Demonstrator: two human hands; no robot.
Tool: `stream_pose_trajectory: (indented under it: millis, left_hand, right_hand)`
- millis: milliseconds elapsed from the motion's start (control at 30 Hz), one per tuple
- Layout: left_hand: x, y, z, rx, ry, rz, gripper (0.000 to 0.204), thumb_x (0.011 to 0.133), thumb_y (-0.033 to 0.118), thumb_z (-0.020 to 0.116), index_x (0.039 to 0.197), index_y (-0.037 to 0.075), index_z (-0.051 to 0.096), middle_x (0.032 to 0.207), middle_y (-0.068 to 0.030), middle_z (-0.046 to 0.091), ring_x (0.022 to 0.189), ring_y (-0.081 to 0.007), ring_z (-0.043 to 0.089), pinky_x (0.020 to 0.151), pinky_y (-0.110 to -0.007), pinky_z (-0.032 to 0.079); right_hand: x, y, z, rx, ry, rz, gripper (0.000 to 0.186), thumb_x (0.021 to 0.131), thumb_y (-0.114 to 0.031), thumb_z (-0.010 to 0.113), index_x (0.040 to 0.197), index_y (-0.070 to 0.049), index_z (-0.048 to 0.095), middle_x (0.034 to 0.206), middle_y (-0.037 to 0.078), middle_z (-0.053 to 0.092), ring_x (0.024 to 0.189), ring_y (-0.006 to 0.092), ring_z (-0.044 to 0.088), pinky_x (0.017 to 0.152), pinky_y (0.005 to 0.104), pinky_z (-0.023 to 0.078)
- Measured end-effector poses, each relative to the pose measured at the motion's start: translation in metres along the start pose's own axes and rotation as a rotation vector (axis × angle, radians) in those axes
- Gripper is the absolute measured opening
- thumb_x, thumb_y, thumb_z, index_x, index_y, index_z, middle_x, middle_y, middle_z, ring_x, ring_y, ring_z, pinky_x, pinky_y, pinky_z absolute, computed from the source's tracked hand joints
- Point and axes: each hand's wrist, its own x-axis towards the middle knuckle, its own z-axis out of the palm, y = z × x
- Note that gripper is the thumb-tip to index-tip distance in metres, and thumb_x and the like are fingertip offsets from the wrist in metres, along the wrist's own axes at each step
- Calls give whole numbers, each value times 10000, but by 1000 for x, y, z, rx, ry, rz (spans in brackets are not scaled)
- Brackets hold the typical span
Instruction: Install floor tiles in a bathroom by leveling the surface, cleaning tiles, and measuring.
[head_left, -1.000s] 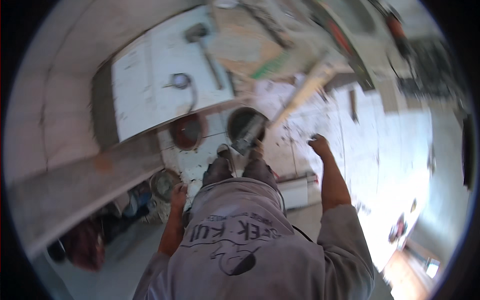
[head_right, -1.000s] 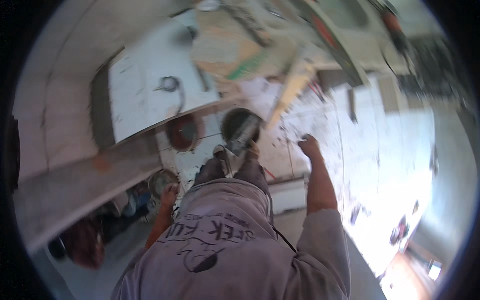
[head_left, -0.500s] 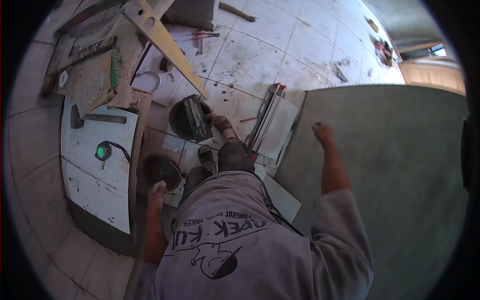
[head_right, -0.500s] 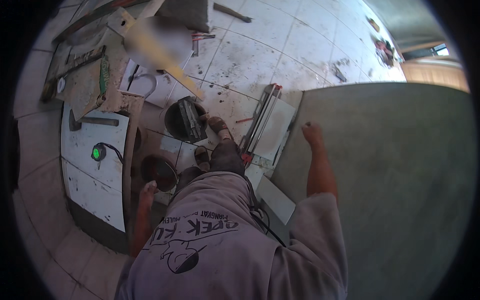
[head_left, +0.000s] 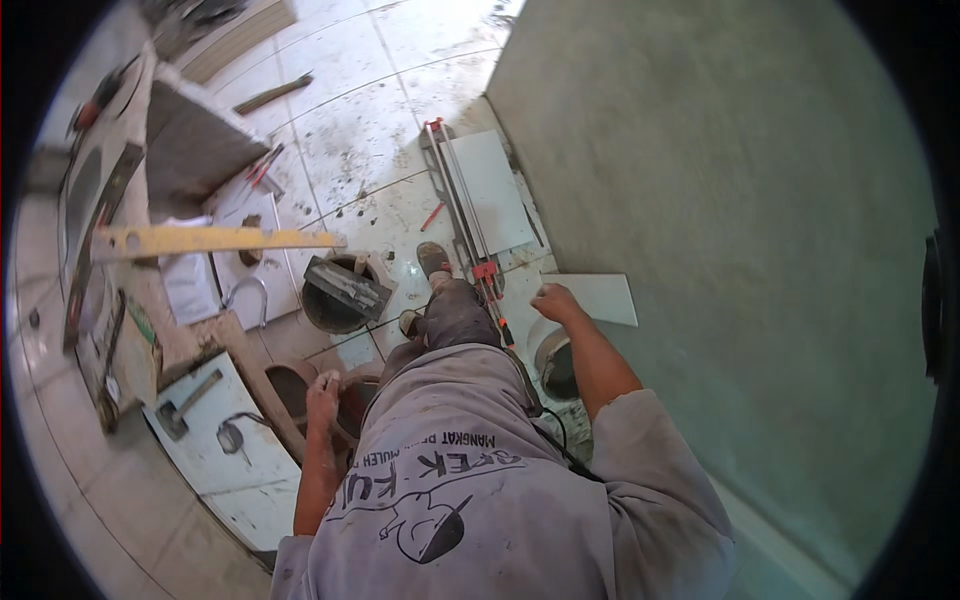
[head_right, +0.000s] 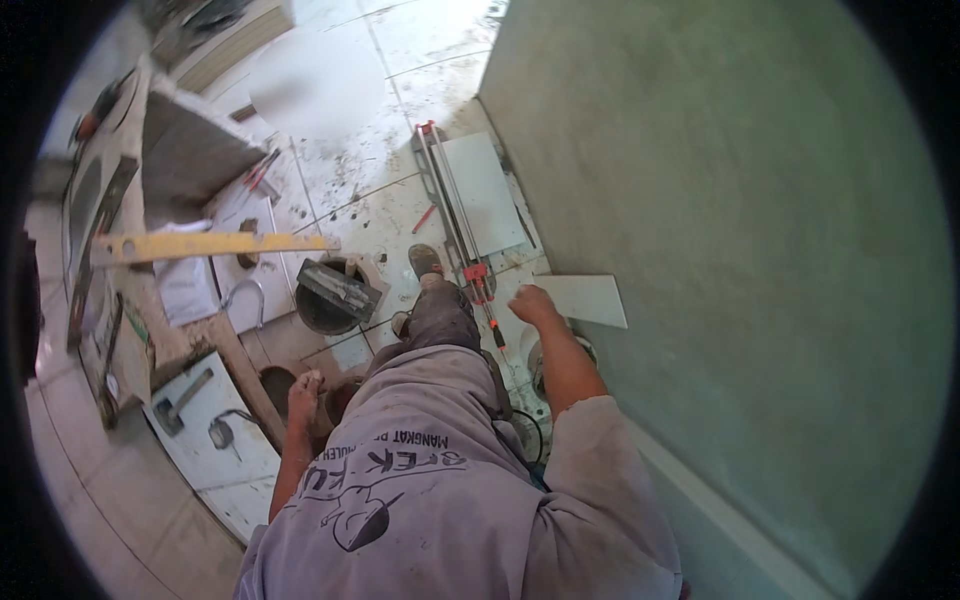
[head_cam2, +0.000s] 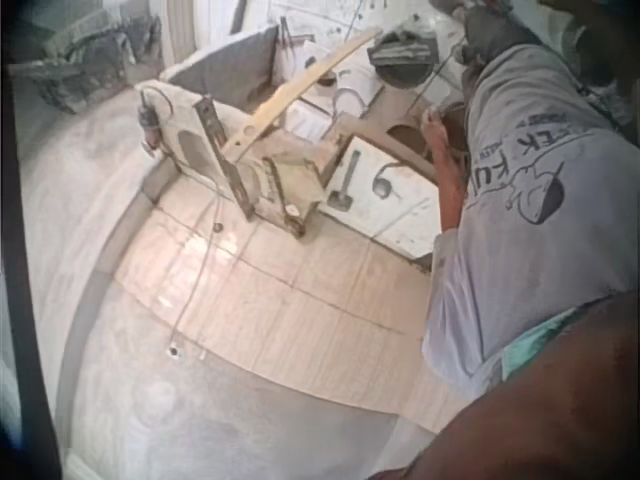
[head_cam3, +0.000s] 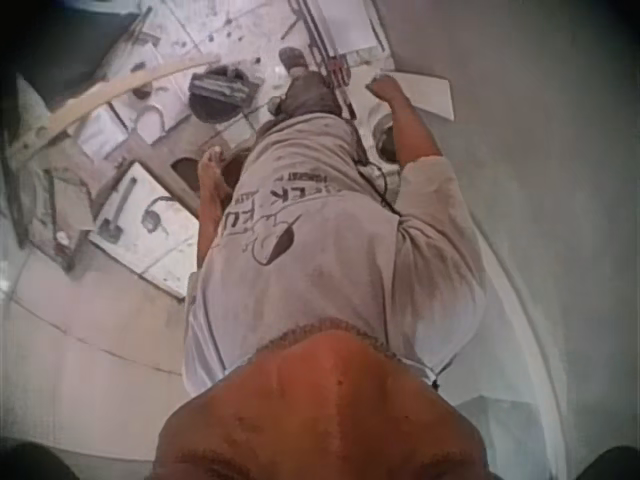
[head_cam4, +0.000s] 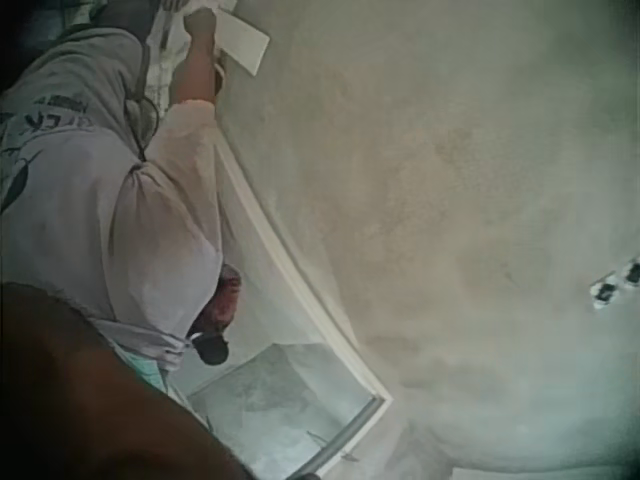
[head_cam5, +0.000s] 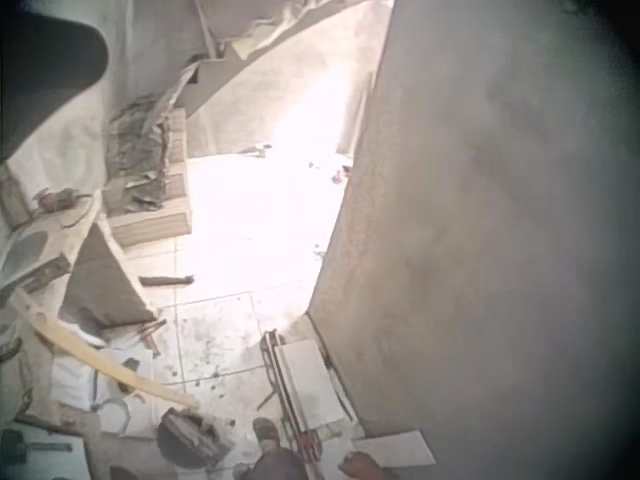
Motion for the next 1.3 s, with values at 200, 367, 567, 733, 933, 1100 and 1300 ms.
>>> stream_pose_trajectory:
  millis: [200, 367, 567, 733, 933, 1100, 1300]
  left_hand:
    - [71, 82, -8, -67, -69, -33, 431, 873, 413, 529, 1075, 37, 584, 987, -53, 614, 848, -145, 590, 670, -266, 439]
    - [94, 134, 8, -25, -98, -5, 442, 876, 419, 523, 1085, 33, 577, 977, -43, 608, 862, -140, 584, 664, -257, 429]
    - [107, 177, 27, -54, -62, 47, 393, 868, 342, 554, 1099, 25, 588, 823, -47, 612, 676, -97, 552, 535, -216, 386]
    - [154, 189, 32, -58, -106, 57, 417, 872, 363, 545, 1108, 22, 581, 867, -43, 617, 760, -127, 585, 676, -261, 455]
    - [158, 208, 21, -106, -21, 208, 414, 865, 363, 547, 1084, 14, 590, 859, -55, 624, 752, -139, 587, 684, -274, 460]
    - [209, 300, 49, -124, 48, 261, 412, 859, 362, 549, 1059, 6, 599, 852, -67, 632, 744, -151, 590, 691, -287, 466]
    - [234, 200, 4, -458, 361, 222, 387, 851, 339, 552, 1030, 1, 607, 838, -95, 636, 718, -165, 605, 687, -302, 475]
  right_hand:
    - [20, -49, 15, 98, -9, -51, 395, 716, -354, 562, 880, -4, 644, 952, 219, 620, 937, 351, 586, 834, 404, 456]
    - [55, -154, -35, 173, 22, -228, 327, 694, -167, 531, 942, 13, 644, 1020, 246, 601, 993, 333, 588, 840, 412, 472]
    - [83, -347, -218, 137, 106, -736, 227, 601, -203, 609, 695, -2, 658, 747, 196, 632, 720, 324, 627, 654, 387, 503]
    - [4, -541, -414, 91, 462, -1171, 340, 681, -392, 642, 854, -105, 698, 844, 99, 667, 827, 268, 627, 741, 371, 489]
    - [-160, -344, -417, -276, 556, -1560, 267, 738, -343, 604, 801, -103, 702, 804, 96, 668, 775, 263, 635, 682, 380, 494]
    - [-62, -471, -504, -715, 580, -1669, 250, 748, -324, 592, 775, -99, 698, 778, 96, 669, 729, 257, 640, 637, 383, 496]
    - [90, -566, -367, -262, 387, -1165, 208, 750, -253, 592, 756, -54, 656, 750, 161, 631, 756, 342, 609, 671, 435, 482]
